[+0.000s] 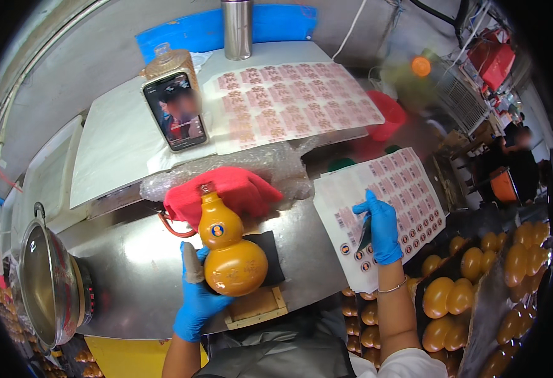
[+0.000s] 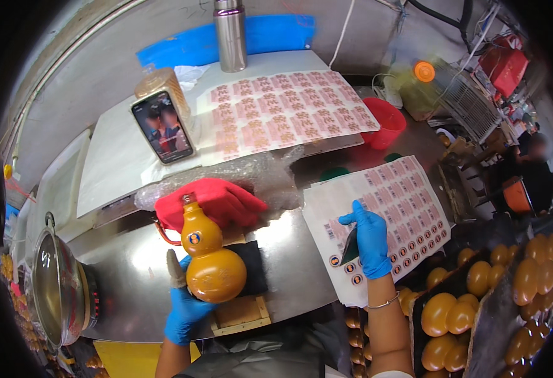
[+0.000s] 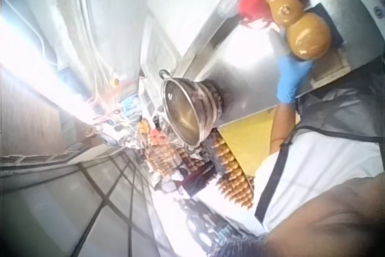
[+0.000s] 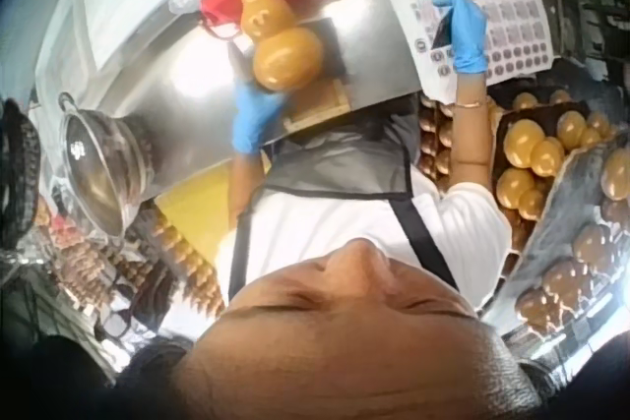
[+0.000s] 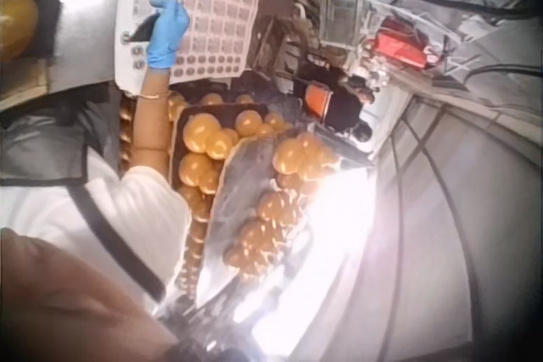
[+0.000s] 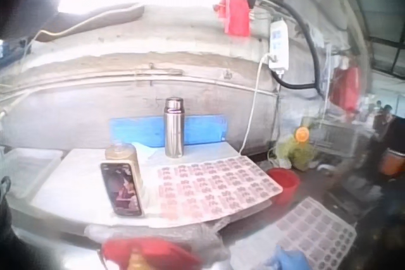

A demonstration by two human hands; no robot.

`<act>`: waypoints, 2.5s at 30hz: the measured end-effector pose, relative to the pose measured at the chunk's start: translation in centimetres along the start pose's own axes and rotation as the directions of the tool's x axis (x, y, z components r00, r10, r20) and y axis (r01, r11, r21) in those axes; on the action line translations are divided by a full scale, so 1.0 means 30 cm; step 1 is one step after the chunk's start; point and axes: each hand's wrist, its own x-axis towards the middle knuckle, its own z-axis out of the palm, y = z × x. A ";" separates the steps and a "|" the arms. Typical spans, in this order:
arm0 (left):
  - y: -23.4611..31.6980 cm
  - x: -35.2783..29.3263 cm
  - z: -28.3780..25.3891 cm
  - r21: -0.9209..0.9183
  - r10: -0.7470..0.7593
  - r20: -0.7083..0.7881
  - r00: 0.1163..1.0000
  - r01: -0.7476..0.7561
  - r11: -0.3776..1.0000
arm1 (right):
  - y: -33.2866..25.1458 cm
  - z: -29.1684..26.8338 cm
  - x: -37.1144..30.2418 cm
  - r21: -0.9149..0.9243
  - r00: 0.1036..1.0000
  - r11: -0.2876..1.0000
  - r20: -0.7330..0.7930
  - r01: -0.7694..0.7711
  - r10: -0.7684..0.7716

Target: The person applies circular stickers and rectangular barcode labels to the surface of yellow gourd-shaped objects. They pick up each gourd, place it on a wooden stand, apply the stickers, and then move the finished item to a metal pot. The process is repeated for multiple gourds in a continuous workflow.

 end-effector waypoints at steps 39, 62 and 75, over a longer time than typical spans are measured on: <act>0.023 -0.040 0.016 0.841 0.528 -0.034 0.848 -0.262 0.474 | 0.006 -0.118 -0.095 -0.841 0.899 0.324 0.377 0.433 -0.222; 0.063 -0.104 -0.023 0.752 0.448 -0.109 0.887 -0.221 0.621 | 0.005 -0.112 0.507 -0.616 0.749 0.492 0.651 0.615 -0.122; 0.000 -0.129 -0.058 0.721 0.488 -0.197 0.850 -0.212 0.660 | -0.092 -0.089 0.575 -0.816 0.809 0.046 0.578 0.577 0.110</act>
